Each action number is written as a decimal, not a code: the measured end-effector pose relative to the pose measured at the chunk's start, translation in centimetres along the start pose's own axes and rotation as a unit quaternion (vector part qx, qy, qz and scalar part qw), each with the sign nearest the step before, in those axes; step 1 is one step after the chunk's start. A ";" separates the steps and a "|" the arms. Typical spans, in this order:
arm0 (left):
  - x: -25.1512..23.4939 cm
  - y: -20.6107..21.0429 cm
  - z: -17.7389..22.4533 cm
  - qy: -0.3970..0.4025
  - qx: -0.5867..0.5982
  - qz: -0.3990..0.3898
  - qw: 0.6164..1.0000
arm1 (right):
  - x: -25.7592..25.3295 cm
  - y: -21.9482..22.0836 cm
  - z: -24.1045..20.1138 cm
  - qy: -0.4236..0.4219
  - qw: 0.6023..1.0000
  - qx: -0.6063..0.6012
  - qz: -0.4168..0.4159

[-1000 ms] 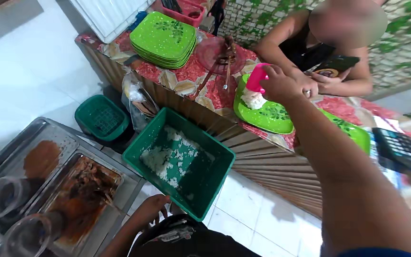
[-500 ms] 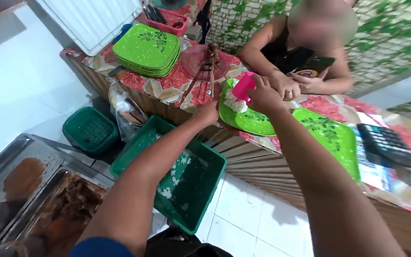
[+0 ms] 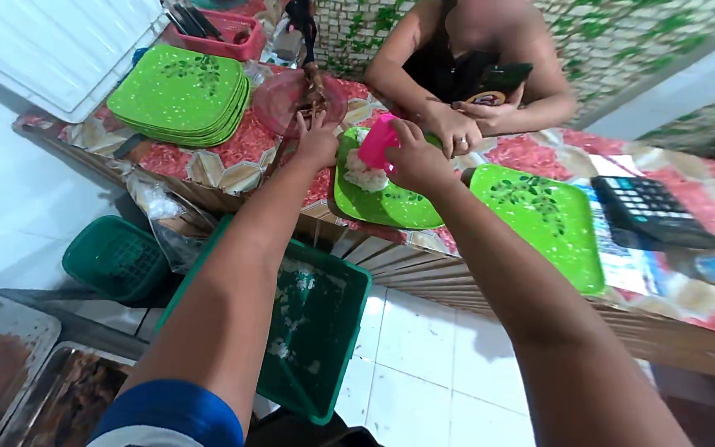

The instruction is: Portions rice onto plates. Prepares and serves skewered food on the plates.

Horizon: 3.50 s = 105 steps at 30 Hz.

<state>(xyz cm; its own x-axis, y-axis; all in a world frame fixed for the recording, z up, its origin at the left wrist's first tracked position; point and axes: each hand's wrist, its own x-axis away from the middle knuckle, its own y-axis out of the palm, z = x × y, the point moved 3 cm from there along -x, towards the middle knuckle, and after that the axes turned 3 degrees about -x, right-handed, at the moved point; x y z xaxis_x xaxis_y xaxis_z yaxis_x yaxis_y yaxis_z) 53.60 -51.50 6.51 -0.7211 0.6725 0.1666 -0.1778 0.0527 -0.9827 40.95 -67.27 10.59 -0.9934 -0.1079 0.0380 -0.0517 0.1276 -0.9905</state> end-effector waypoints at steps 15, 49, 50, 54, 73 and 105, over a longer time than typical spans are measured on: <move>1.5 -1.1 1.3 0.023 0.055 0.014 0.998 | -1.2 -0.4 0.0 -0.010 1.000 -0.008 -0.010; 48.3 27.1 -4.0 -0.336 0.235 -0.102 0.906 | 0.3 41.0 -31.2 -0.203 0.958 -0.121 -0.164; 48.4 27.5 -3.8 -0.326 0.244 -0.105 0.907 | -1.1 41.4 -31.5 -0.261 0.949 -0.081 -0.159; 48.2 30.1 -3.5 -0.299 0.244 -0.079 0.919 | -6.6 42.6 -31.5 -0.229 0.949 -0.024 -0.213; 49.4 32.1 -4.5 -0.213 0.330 -0.026 0.919 | 13.1 44.4 -34.8 0.137 0.880 -0.236 -0.389; 46.9 26.1 -4.9 -0.205 0.242 -0.115 0.941 | 21.3 16.2 -13.3 0.225 0.491 -0.837 -0.086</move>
<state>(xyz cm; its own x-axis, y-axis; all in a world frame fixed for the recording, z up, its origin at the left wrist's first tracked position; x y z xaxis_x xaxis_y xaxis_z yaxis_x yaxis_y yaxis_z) 18.43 -15.00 -11.72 -0.8070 0.3373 0.4848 -0.5729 -0.2477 -0.7813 17.60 -54.35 -2.86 -0.8624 -0.0779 0.5001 0.2242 0.8270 0.5155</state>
